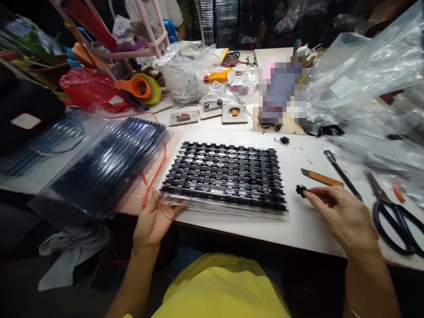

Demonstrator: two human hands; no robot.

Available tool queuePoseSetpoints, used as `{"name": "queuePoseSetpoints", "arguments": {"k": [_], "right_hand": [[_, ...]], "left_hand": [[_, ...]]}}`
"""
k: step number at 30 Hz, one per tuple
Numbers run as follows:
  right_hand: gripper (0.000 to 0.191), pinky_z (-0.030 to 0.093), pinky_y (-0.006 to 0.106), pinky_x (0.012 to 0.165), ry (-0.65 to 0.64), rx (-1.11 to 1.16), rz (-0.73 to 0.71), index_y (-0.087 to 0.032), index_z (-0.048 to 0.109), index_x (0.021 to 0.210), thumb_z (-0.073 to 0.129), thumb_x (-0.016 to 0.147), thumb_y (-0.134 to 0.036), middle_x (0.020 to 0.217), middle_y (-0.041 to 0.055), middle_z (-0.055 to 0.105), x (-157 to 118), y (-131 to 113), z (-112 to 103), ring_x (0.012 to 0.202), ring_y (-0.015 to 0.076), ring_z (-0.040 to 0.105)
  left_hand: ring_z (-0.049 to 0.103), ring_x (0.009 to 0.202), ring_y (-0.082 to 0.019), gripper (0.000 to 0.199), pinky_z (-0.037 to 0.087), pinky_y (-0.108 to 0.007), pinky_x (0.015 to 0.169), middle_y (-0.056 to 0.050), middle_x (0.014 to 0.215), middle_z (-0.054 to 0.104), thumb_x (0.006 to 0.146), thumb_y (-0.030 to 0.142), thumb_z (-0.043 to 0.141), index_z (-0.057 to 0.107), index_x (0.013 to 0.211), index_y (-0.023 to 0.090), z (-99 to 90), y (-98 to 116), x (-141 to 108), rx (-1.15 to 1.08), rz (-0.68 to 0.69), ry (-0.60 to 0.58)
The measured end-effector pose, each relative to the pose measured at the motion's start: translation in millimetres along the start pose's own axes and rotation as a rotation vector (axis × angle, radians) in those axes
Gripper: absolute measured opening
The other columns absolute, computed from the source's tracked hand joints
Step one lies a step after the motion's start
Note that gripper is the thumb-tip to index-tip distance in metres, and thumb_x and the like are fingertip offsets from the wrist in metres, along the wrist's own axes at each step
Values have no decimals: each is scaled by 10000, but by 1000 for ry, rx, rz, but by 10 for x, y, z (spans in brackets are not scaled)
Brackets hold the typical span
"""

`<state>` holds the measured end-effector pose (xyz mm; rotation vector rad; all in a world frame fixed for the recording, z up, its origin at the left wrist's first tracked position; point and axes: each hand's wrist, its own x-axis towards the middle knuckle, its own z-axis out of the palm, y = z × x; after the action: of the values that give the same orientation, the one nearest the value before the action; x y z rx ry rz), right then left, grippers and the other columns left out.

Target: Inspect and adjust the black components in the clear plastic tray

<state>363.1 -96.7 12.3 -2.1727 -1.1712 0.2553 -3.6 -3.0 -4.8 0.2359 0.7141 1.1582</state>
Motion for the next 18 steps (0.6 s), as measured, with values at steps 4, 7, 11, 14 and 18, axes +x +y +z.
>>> {"name": "queuePoseSetpoints", "arguments": {"k": [4,7,11,14,18], "right_hand": [[310,430,377,637,10,0,13,-201,683,789,606,758,-499,836,103,670,7,193,127,647,206,565],[272,415,326,577,118,-25,-68,-203,690,927,552,844,-422,898,100,649,-128,78,148,637,174,536],[275,385,270,486,118,44,-138,-221,664,977,504,891,-426,883,57,629,-376,-66,107,680,166,534],[290,437,300,594,21,58,-190,-228,645,1017,495,901,-447,932,63,632,-506,-44,112,784,190,573],[500,396,445,810,-40,-195,-355,-223,577,1195,528,844,-576,1121,122,602,-593,26,224,1027,302,537]], "left_hand": [[690,948,-226,372,531,-543,866,-54,988,734,994,269,288,645,1091,231,31,14,-6,10,2,10],[681,978,-236,383,539,-539,854,-68,1039,725,994,249,273,630,1129,224,56,15,-8,15,11,26],[701,910,-231,402,556,-527,820,-75,982,736,992,231,259,635,1134,223,78,18,-9,45,16,68],[709,864,-226,412,560,-529,810,-72,949,740,991,240,253,645,1115,219,88,23,-9,72,27,82],[709,880,-233,432,563,-522,805,-91,971,737,993,261,233,641,1131,220,109,27,6,85,27,98]]}}
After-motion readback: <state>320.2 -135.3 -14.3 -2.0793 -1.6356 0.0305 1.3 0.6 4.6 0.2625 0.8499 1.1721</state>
